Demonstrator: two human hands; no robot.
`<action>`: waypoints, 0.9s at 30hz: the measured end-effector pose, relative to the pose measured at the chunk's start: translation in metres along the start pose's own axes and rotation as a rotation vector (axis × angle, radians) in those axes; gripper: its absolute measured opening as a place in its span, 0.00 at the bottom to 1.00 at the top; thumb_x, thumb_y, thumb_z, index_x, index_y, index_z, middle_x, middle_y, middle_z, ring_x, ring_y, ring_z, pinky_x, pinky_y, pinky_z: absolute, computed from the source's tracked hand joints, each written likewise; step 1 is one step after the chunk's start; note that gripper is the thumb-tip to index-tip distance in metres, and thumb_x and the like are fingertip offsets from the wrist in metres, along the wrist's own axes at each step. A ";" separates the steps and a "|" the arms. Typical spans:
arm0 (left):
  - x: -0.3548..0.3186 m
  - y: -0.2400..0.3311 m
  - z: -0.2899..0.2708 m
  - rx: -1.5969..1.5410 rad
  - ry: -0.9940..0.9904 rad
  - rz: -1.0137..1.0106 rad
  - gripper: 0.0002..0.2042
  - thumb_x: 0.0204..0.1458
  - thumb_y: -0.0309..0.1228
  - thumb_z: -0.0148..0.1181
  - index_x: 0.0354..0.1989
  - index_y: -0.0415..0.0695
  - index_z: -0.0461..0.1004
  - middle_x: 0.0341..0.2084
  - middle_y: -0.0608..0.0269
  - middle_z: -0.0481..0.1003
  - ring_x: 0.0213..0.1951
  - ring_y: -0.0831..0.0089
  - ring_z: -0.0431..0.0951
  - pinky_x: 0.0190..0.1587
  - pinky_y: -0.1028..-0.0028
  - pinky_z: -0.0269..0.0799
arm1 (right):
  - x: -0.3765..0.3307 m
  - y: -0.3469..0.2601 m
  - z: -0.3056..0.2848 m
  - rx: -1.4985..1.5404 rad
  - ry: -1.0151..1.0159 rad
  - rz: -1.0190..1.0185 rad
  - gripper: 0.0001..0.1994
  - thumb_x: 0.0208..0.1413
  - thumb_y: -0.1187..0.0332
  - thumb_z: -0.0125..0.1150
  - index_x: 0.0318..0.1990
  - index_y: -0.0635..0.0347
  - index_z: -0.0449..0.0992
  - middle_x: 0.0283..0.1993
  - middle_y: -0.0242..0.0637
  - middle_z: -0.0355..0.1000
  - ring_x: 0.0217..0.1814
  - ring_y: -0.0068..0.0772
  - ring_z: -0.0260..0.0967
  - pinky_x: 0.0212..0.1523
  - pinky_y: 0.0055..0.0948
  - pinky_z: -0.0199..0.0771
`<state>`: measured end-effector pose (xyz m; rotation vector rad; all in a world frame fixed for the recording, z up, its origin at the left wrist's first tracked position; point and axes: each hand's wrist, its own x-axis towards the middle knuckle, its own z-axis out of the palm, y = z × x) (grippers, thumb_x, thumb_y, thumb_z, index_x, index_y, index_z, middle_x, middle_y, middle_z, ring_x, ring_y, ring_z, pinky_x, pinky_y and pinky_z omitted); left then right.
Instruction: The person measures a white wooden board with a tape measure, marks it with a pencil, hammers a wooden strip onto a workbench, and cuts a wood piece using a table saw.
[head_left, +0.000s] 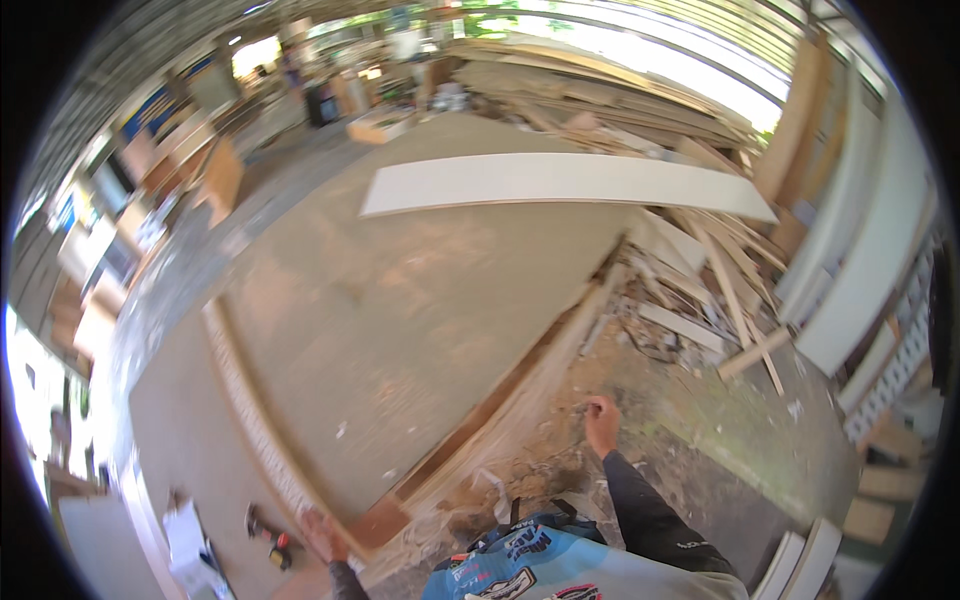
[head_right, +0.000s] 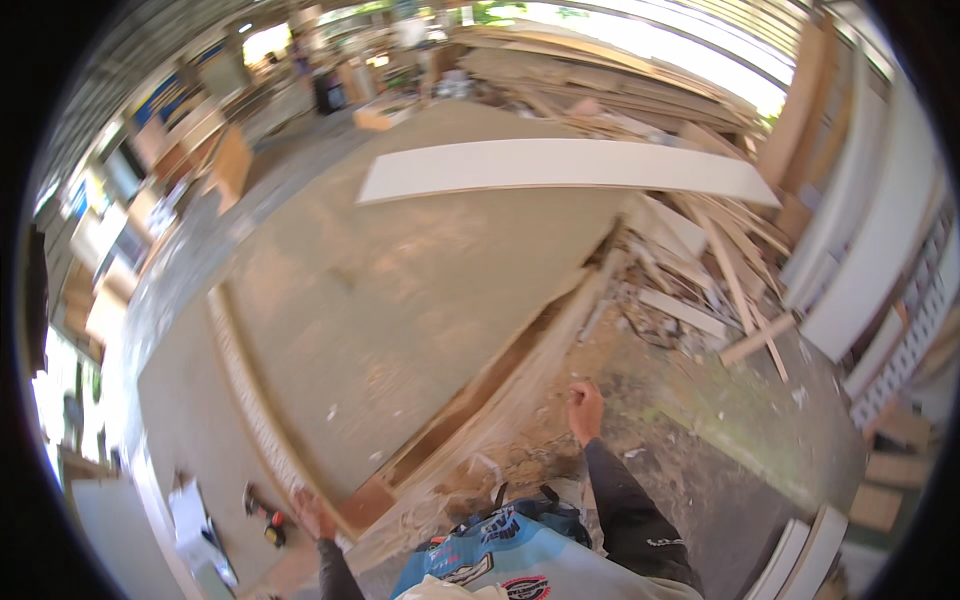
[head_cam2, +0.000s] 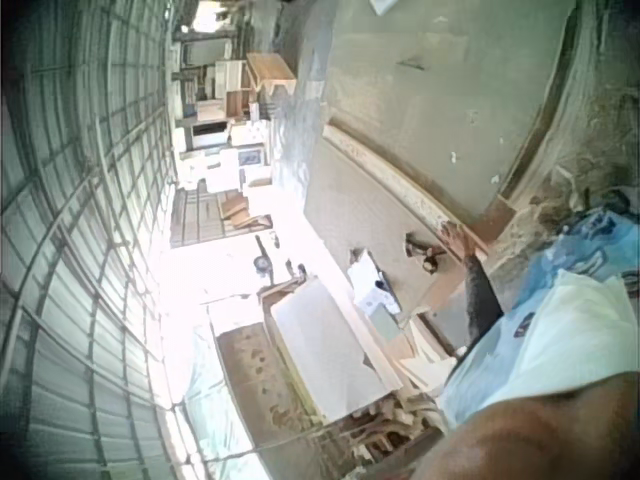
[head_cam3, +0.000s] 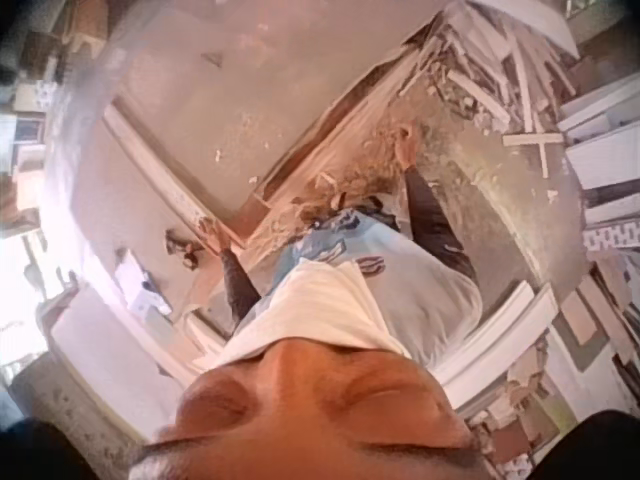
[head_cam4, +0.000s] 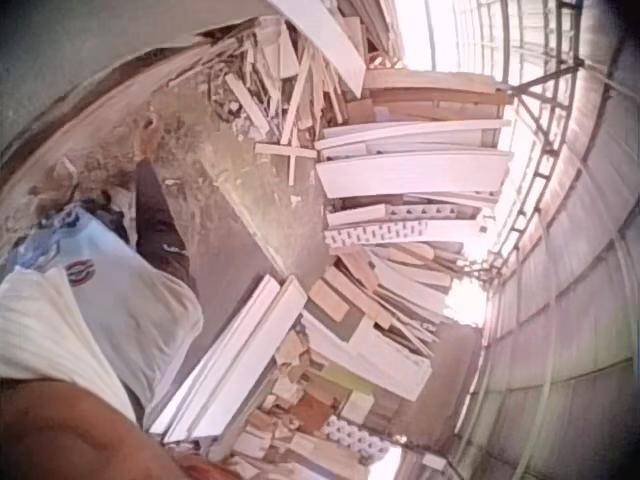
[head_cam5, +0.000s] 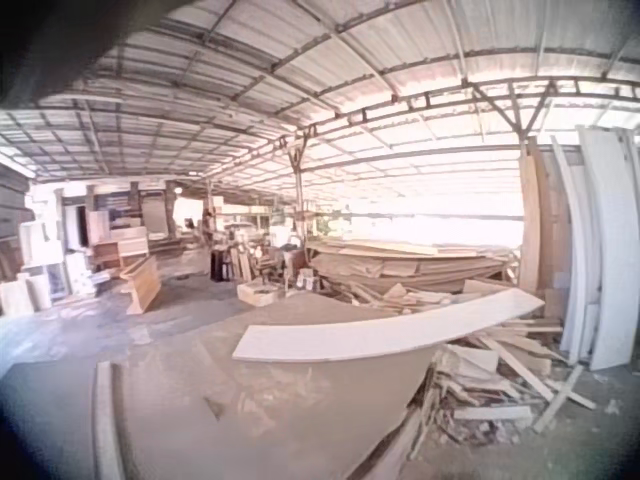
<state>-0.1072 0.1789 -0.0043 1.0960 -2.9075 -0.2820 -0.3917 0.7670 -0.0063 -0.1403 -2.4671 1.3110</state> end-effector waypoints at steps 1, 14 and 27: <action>0.012 -0.006 0.001 0.180 -0.118 0.056 0.22 0.61 0.36 0.50 0.58 0.33 0.70 0.64 0.40 0.62 0.66 0.51 0.60 0.68 0.58 0.55 | 0.005 0.030 -0.037 -0.040 0.102 0.051 0.06 0.59 0.75 0.54 0.37 0.63 0.77 0.36 0.44 0.74 0.38 0.46 0.73 0.40 0.39 0.72; 0.169 0.306 0.118 -0.493 0.324 -0.037 0.25 0.55 0.43 0.55 0.52 0.33 0.74 0.44 0.36 0.75 0.46 0.50 0.76 0.49 0.60 0.71 | -0.052 0.221 -0.257 -0.117 0.299 0.632 0.08 0.53 0.73 0.57 0.36 0.64 0.81 0.31 0.43 0.79 0.32 0.40 0.76 0.37 0.38 0.75; 0.191 0.845 0.166 -0.821 -0.196 0.514 0.15 0.53 0.32 0.57 0.41 0.31 0.79 0.33 0.49 0.80 0.36 0.60 0.79 0.43 0.62 0.74 | 0.095 0.306 -0.279 -0.080 -0.099 0.722 0.12 0.53 0.62 0.61 0.37 0.60 0.84 0.36 0.47 0.80 0.42 0.48 0.78 0.44 0.41 0.77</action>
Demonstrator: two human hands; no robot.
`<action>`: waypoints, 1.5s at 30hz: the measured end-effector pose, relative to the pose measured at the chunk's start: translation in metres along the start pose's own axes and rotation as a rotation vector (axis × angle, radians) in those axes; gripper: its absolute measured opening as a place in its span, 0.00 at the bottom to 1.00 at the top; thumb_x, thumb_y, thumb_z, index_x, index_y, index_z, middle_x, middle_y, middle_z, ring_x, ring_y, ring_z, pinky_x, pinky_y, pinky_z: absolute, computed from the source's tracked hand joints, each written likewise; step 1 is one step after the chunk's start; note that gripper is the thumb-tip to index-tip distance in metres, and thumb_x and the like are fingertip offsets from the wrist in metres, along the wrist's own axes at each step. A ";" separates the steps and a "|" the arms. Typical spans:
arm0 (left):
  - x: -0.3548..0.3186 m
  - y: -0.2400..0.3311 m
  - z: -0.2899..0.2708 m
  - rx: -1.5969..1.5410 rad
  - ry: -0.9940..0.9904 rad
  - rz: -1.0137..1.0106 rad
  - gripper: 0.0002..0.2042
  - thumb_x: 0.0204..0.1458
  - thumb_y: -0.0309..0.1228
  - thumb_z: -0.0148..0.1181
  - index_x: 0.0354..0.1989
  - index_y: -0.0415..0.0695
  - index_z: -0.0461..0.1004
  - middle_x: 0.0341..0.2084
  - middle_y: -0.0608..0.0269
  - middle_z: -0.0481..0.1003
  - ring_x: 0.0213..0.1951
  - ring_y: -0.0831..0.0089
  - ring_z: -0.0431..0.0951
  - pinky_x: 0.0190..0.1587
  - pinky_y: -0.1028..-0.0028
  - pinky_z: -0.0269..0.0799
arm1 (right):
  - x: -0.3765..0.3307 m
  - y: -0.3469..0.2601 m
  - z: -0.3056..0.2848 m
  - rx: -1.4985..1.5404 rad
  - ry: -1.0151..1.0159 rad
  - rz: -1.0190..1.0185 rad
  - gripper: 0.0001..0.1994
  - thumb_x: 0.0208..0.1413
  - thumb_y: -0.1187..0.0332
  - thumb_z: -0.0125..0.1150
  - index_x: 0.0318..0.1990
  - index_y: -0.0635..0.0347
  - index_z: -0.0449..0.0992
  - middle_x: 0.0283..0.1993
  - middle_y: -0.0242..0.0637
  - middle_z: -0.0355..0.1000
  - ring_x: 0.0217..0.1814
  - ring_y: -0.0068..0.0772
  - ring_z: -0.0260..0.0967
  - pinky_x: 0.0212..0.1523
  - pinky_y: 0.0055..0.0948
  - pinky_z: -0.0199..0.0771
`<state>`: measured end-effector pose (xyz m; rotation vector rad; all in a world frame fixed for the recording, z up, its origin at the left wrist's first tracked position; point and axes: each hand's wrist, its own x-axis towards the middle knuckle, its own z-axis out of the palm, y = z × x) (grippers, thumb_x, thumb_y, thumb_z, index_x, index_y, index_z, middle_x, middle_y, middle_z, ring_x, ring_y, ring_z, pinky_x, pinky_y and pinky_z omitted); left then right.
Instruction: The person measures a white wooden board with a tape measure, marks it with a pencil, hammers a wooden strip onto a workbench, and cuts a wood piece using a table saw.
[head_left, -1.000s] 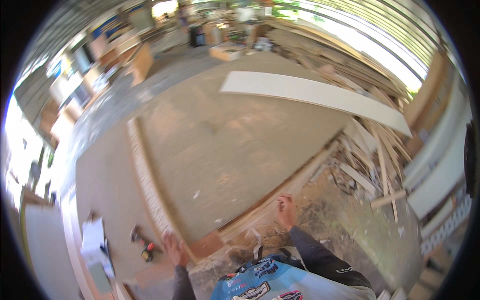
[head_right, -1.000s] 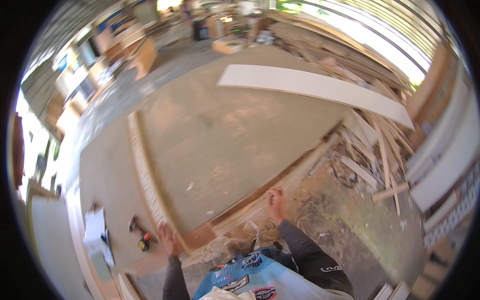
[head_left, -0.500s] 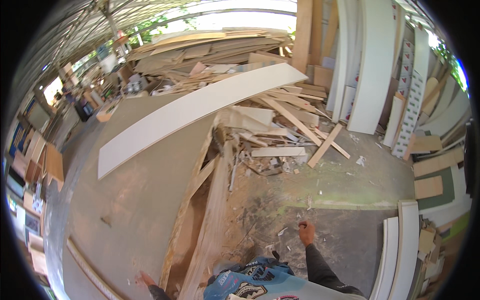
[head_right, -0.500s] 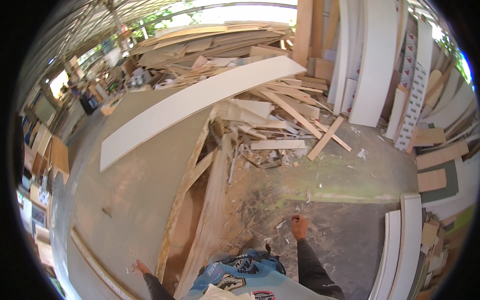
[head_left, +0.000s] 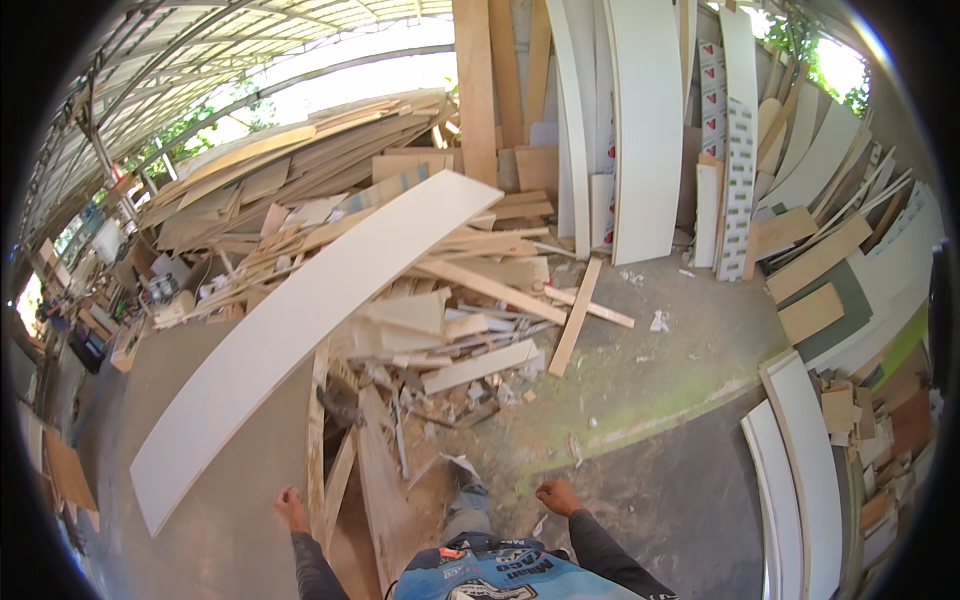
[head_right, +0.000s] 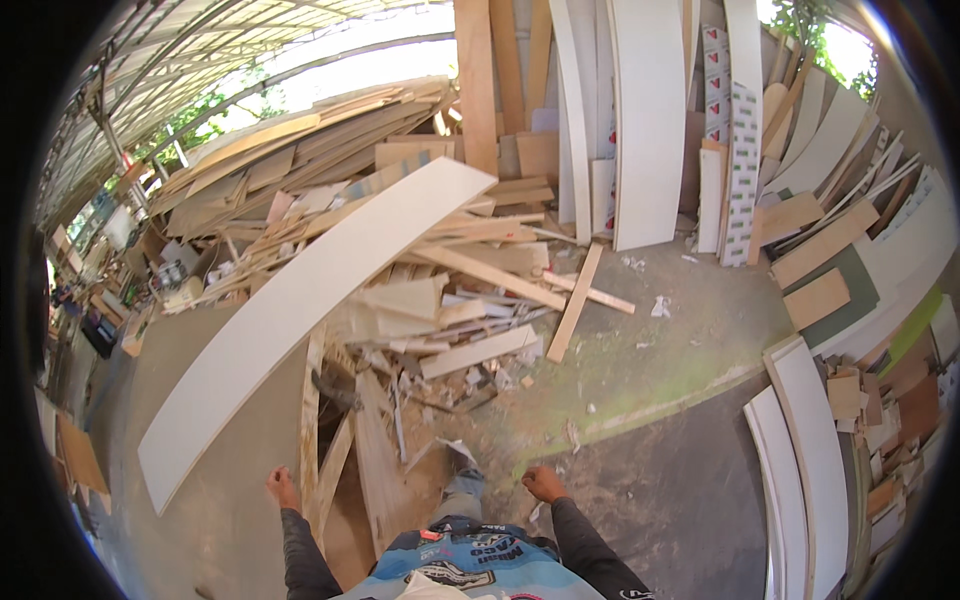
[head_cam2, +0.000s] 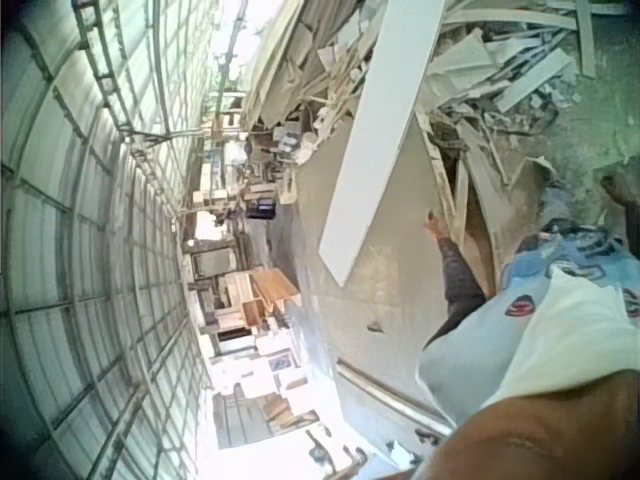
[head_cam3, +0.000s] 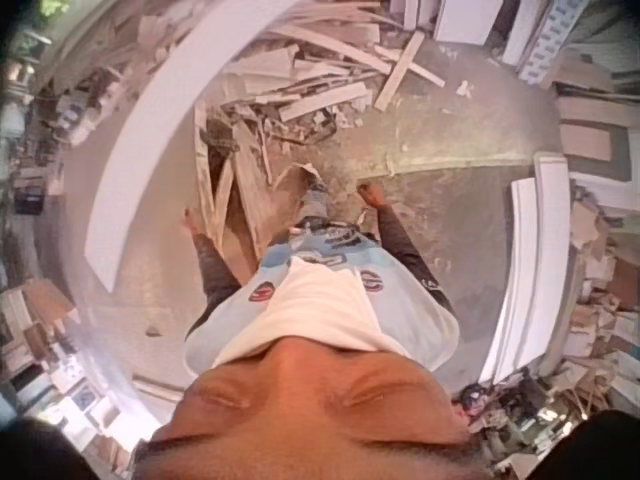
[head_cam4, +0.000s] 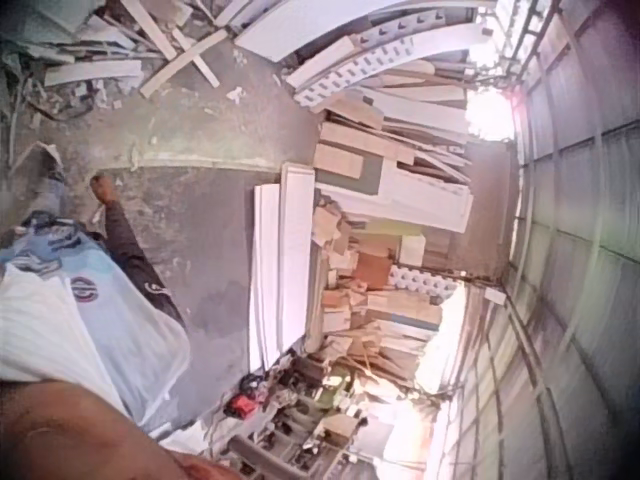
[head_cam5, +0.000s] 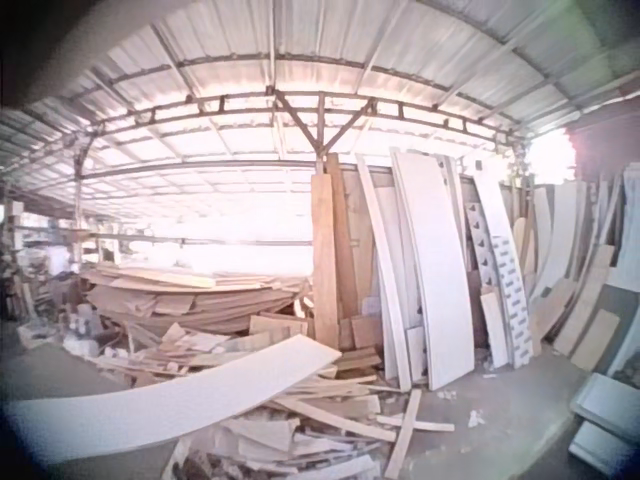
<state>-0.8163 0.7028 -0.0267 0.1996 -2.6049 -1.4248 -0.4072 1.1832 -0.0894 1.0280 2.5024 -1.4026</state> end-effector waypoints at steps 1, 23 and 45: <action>0.018 0.016 0.031 0.008 -0.016 0.031 0.15 0.53 0.32 0.57 0.41 0.31 0.79 0.33 0.49 0.80 0.37 0.59 0.80 0.44 0.62 0.74 | 0.019 0.004 -0.007 -0.060 0.052 0.041 0.13 0.53 0.61 0.61 0.37 0.60 0.84 0.35 0.47 0.80 0.41 0.49 0.78 0.44 0.41 0.77; 0.115 0.328 0.429 0.782 -0.384 0.132 0.53 0.45 0.47 0.65 0.76 0.45 0.36 0.72 0.29 0.28 0.72 0.29 0.25 0.70 0.37 0.31 | 0.490 -0.138 -0.264 -0.072 0.636 -0.239 0.08 0.53 0.73 0.59 0.39 0.66 0.79 0.38 0.47 0.78 0.40 0.44 0.77 0.44 0.37 0.74; 0.108 0.317 0.439 0.904 -0.425 -0.056 0.56 0.48 0.72 0.50 0.76 0.56 0.27 0.72 0.37 0.19 0.72 0.34 0.18 0.71 0.41 0.21 | 0.813 -0.257 -0.375 -0.376 0.299 -0.210 0.27 0.68 0.45 0.40 0.53 0.62 0.69 0.42 0.60 0.76 0.45 0.64 0.74 0.45 0.58 0.70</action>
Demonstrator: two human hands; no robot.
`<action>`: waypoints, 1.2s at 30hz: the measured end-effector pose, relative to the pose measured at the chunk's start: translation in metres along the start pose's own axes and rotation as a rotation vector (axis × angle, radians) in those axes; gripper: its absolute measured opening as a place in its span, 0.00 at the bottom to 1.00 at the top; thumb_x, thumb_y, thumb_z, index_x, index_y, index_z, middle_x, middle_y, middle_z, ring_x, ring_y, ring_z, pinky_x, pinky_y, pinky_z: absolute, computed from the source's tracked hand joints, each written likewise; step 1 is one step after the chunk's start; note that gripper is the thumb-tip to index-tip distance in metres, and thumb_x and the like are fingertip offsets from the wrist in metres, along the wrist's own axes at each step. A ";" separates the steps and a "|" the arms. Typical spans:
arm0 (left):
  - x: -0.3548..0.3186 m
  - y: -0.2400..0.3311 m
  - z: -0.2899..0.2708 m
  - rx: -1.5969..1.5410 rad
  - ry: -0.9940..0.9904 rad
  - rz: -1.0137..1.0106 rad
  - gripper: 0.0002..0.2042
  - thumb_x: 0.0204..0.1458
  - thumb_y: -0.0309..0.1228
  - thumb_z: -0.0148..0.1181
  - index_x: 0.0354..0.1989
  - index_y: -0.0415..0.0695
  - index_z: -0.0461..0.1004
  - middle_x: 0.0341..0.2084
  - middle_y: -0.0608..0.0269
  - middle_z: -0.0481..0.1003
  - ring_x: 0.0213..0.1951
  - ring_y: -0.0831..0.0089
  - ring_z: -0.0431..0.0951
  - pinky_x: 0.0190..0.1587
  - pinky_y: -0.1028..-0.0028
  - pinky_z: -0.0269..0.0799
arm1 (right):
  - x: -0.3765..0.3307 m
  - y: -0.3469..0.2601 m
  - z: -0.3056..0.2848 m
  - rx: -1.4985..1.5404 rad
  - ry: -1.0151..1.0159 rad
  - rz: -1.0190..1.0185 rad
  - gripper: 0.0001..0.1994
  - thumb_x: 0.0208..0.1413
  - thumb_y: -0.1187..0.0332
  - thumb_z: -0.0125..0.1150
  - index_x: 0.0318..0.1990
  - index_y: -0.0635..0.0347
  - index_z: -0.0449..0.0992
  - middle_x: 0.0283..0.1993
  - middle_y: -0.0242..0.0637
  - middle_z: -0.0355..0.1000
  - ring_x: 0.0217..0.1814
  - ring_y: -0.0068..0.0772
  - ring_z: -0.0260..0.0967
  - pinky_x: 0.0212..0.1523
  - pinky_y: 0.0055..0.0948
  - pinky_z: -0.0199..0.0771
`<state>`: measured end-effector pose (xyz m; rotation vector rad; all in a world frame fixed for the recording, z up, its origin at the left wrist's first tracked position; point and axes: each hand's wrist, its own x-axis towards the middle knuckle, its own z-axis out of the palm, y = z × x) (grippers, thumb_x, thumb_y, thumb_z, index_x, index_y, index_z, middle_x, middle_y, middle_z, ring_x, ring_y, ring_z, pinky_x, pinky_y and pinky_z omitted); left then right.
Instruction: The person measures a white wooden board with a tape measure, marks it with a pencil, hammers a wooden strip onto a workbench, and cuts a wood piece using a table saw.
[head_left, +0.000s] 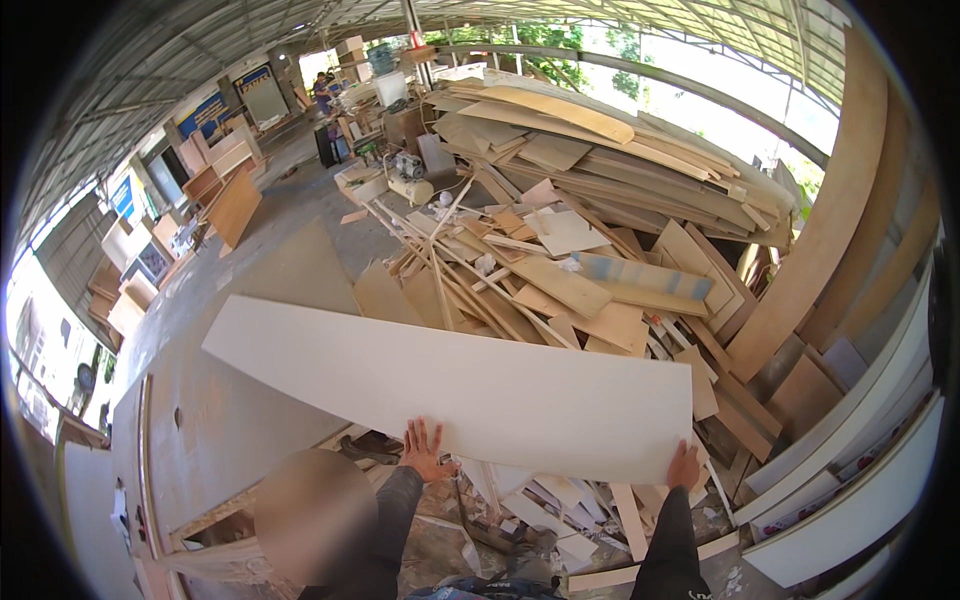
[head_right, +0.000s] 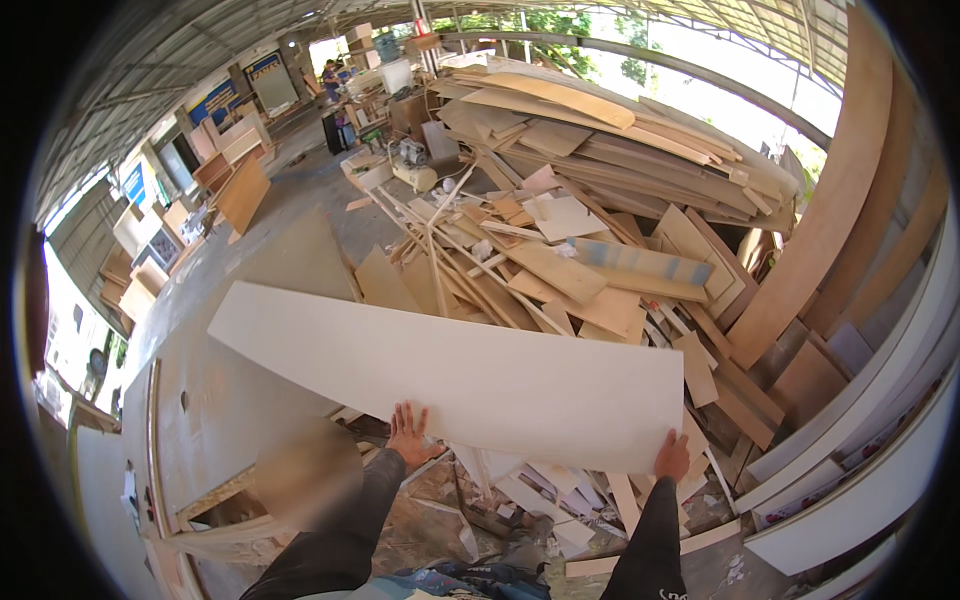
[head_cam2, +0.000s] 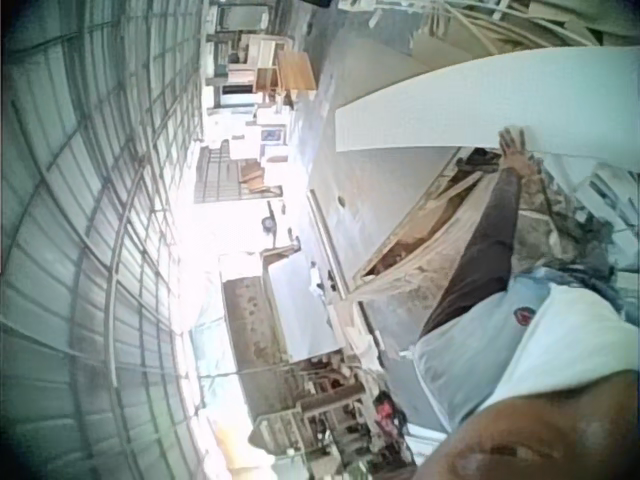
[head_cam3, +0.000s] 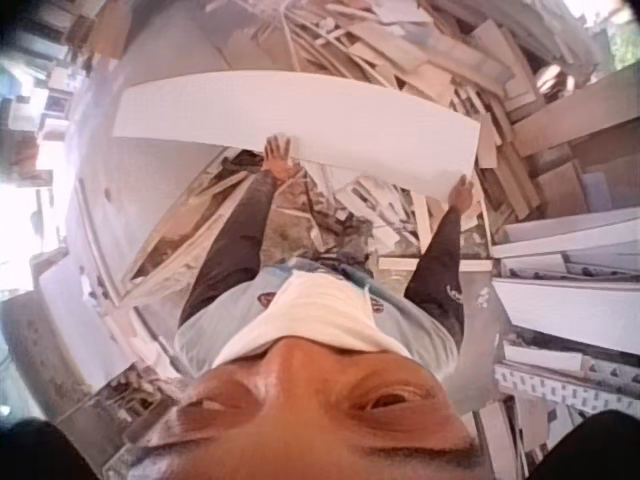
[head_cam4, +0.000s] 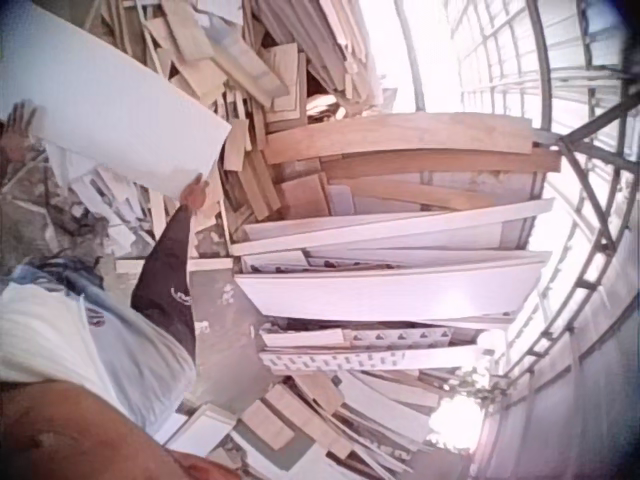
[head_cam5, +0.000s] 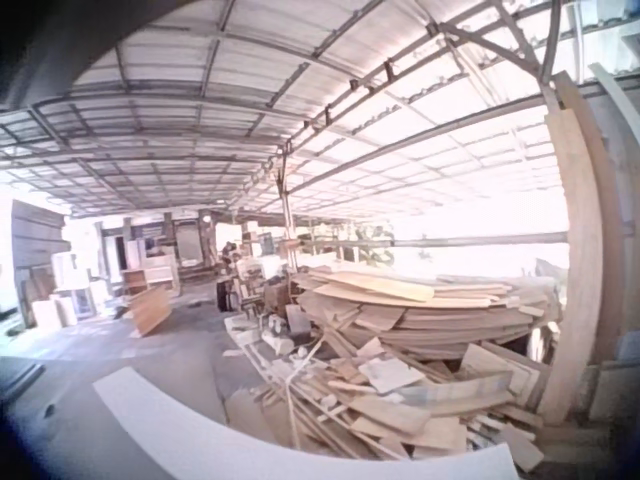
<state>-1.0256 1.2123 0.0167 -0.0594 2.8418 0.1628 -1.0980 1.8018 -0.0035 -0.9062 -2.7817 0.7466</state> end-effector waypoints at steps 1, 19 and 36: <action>-0.003 -0.002 -0.002 -0.037 -0.022 -0.022 0.55 0.49 0.73 0.47 0.76 0.56 0.28 0.72 0.38 0.20 0.72 0.36 0.19 0.71 0.41 0.21 | -0.016 0.006 -0.001 0.004 -0.017 0.021 0.27 0.68 0.45 0.40 0.53 0.61 0.69 0.42 0.60 0.77 0.45 0.64 0.74 0.45 0.59 0.70; -0.178 0.099 0.109 -0.644 0.371 -0.177 0.47 0.59 0.48 0.58 0.73 0.34 0.33 0.73 0.35 0.34 0.73 0.37 0.38 0.72 0.47 0.39 | -0.377 0.083 -0.020 0.498 0.065 0.225 0.28 0.69 0.49 0.44 0.58 0.70 0.66 0.52 0.58 0.72 0.53 0.56 0.72 0.54 0.47 0.70; -0.422 0.092 0.191 -2.130 0.428 -0.911 0.22 0.57 0.42 0.66 0.51 0.36 0.75 0.43 0.60 0.77 0.44 0.72 0.74 0.47 0.67 0.69 | -0.564 0.121 -0.039 1.182 -0.832 0.303 0.25 0.64 0.44 0.51 0.54 0.56 0.68 0.46 0.35 0.74 0.49 0.35 0.72 0.46 0.39 0.72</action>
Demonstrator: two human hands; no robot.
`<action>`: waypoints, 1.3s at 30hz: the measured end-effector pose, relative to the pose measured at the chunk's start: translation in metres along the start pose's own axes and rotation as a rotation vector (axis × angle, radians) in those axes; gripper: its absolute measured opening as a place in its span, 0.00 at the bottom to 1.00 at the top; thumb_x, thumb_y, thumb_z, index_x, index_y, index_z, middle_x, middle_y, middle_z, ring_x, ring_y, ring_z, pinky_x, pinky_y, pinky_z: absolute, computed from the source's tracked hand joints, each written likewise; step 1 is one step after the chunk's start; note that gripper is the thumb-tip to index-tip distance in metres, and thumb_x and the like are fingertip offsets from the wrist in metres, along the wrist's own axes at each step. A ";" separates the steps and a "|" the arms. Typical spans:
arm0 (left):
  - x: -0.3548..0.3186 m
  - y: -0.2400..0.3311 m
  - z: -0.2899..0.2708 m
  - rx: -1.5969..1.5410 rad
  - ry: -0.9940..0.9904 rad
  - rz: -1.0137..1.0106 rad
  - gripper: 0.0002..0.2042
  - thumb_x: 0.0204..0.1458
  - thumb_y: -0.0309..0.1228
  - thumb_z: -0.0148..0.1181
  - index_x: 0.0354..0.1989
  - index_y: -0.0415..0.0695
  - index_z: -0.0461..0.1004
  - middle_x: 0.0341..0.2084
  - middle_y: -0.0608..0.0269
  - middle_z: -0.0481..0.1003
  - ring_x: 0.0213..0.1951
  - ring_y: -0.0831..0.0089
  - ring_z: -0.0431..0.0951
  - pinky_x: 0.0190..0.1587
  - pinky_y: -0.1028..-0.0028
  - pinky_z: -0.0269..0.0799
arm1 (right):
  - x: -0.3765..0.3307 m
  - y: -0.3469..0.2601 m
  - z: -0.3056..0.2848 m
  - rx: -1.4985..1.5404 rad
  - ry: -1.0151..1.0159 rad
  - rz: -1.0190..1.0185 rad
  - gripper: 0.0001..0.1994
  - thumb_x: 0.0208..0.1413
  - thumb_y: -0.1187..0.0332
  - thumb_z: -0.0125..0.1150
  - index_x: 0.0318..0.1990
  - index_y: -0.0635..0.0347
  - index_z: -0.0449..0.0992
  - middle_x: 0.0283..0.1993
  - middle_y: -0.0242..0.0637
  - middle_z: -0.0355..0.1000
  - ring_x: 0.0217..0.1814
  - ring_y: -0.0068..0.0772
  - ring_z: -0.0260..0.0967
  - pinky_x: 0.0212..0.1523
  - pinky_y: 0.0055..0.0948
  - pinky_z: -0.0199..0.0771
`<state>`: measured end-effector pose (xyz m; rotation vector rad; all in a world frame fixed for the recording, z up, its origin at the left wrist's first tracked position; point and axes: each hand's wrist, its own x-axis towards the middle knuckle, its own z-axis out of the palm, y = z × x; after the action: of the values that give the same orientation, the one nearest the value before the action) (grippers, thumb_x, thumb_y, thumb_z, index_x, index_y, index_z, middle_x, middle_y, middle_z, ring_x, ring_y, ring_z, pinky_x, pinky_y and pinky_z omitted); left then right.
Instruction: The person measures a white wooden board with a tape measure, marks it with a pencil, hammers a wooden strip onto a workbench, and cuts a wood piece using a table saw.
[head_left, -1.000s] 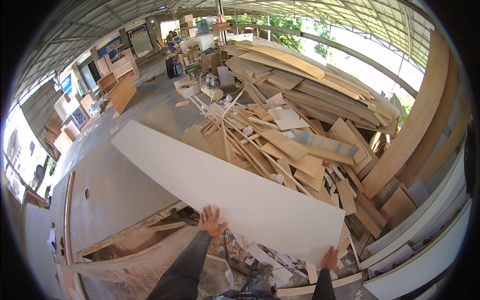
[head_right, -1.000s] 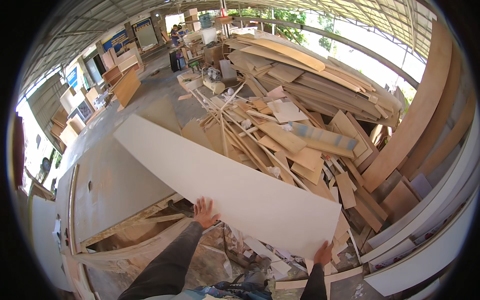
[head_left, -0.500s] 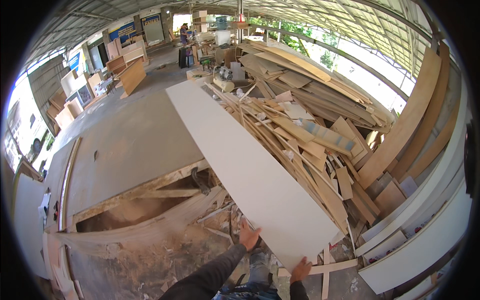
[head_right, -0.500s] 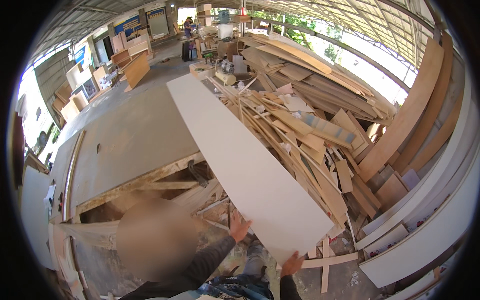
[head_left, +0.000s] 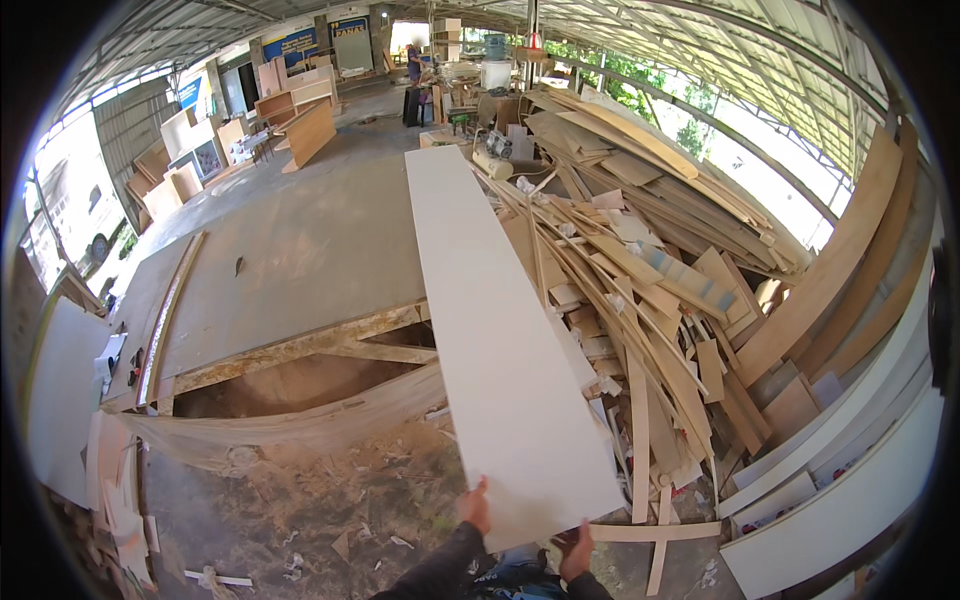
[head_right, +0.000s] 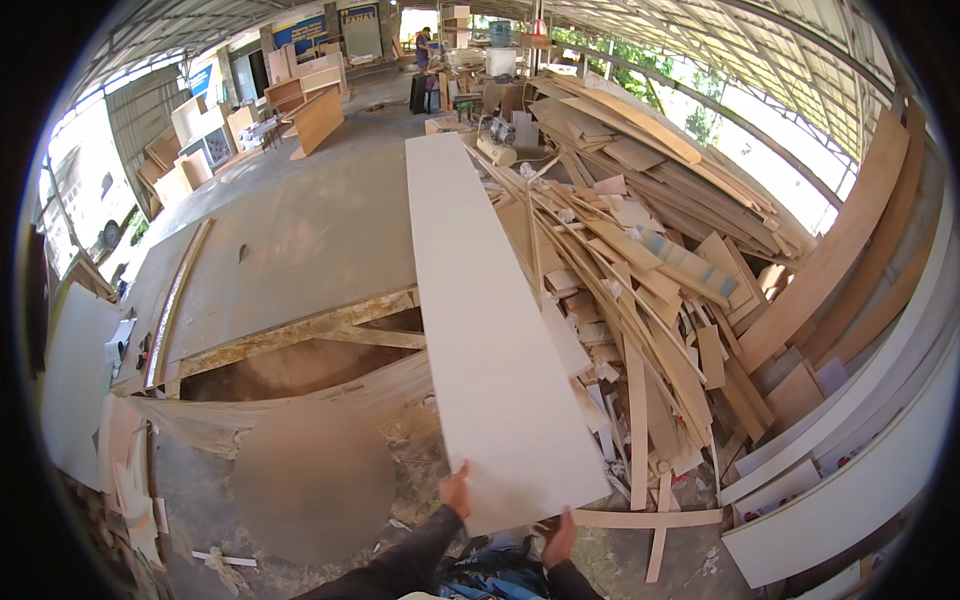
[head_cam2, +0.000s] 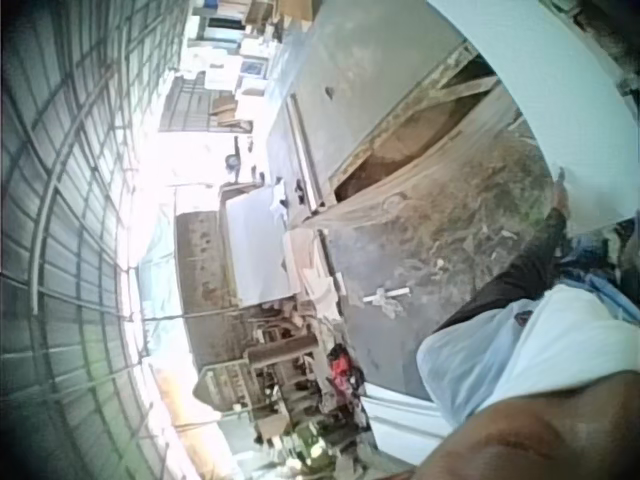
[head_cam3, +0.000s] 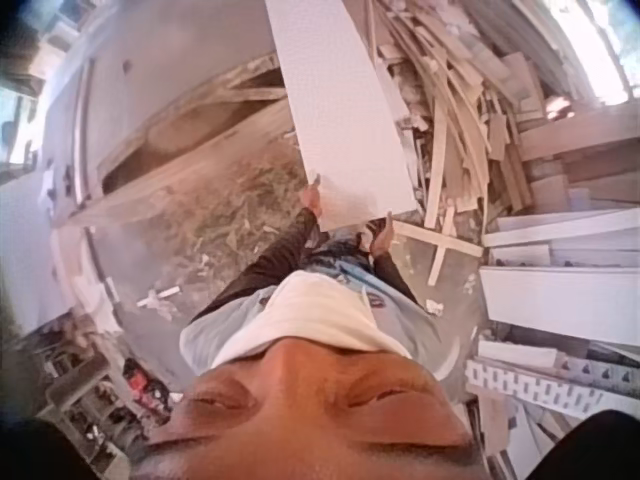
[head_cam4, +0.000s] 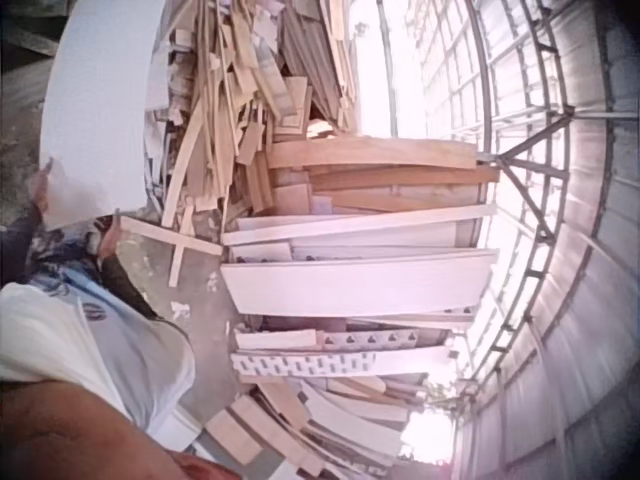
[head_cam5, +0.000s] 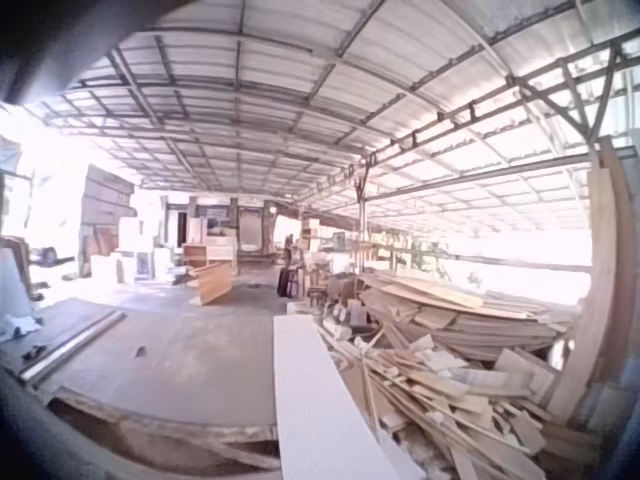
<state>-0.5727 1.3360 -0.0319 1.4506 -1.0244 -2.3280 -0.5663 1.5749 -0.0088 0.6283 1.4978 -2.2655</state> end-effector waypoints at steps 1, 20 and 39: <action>-0.004 0.010 -0.018 0.087 0.055 0.003 0.24 0.57 0.45 0.65 0.51 0.35 0.76 0.43 0.58 0.78 0.42 0.70 0.75 0.45 0.67 0.71 | 0.004 -0.002 -0.015 0.048 0.016 -0.051 0.28 0.64 0.40 0.48 0.55 0.56 0.68 0.46 0.35 0.73 0.49 0.36 0.72 0.46 0.40 0.72; 0.006 0.136 -0.453 0.992 1.148 0.528 0.33 0.58 0.41 0.57 0.68 0.35 0.58 0.67 0.39 0.60 0.60 0.48 0.71 0.60 0.60 0.66 | 0.010 0.125 0.290 -0.893 -1.069 0.210 0.17 0.68 0.63 0.53 0.49 0.72 0.72 0.47 0.42 0.77 0.49 0.32 0.74 0.50 0.33 0.76; -0.048 0.089 -0.250 -0.293 1.299 0.507 0.17 0.55 0.21 0.61 0.54 0.37 0.77 0.43 0.54 0.81 0.32 0.72 0.80 0.35 0.73 0.76 | 0.004 0.154 0.427 -0.855 -1.331 0.912 0.19 0.70 0.63 0.48 0.60 0.68 0.62 0.57 0.46 0.71 0.57 0.44 0.73 0.56 0.39 0.76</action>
<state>-0.3518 1.1835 -0.0079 1.7808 -0.4953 -0.7769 -0.5626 1.1213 0.0168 -0.3883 0.9194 -0.7511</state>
